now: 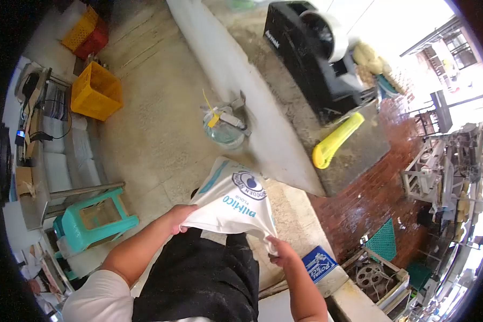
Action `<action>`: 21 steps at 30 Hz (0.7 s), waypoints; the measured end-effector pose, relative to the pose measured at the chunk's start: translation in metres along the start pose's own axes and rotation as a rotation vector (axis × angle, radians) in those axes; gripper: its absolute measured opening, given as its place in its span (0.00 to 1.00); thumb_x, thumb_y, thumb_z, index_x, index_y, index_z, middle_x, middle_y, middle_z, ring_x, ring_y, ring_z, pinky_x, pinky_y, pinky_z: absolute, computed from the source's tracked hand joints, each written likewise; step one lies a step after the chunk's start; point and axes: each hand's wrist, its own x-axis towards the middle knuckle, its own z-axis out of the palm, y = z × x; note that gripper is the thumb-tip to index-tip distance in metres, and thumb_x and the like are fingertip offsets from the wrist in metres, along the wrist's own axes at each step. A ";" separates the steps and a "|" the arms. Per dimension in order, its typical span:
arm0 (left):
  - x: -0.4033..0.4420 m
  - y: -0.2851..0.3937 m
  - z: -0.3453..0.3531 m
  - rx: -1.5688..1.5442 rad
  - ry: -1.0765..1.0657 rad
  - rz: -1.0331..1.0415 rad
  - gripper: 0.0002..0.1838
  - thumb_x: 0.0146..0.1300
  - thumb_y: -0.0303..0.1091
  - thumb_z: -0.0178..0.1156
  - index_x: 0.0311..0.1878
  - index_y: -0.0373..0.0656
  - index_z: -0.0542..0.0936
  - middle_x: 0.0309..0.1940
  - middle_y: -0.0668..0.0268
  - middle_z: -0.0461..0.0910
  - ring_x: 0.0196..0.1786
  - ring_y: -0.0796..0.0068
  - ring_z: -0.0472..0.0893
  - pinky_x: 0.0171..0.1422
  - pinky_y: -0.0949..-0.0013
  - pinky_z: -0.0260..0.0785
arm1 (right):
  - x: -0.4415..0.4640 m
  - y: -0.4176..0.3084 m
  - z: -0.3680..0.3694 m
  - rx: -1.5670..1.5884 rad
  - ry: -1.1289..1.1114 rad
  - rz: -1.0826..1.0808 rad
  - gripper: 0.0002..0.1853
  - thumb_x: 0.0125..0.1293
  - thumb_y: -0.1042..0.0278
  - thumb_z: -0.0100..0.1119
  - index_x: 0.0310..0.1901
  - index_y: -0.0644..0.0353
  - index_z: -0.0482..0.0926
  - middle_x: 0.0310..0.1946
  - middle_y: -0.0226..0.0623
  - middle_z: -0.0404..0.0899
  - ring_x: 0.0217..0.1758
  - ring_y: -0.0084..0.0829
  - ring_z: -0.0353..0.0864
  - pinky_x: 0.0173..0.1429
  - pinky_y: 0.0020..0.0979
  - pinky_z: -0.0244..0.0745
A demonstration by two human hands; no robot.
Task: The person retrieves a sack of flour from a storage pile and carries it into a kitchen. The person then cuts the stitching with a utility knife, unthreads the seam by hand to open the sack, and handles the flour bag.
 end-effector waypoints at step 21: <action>0.049 0.001 -0.075 -0.137 -0.346 0.009 0.15 0.58 0.45 0.54 0.43 0.46 0.75 0.29 0.67 0.77 0.27 0.77 0.75 0.26 0.71 0.66 | 0.048 -0.018 0.224 -1.309 0.262 -1.234 0.31 0.49 0.58 0.61 0.57 0.55 0.67 0.49 0.48 0.72 0.54 0.46 0.70 0.58 0.42 0.63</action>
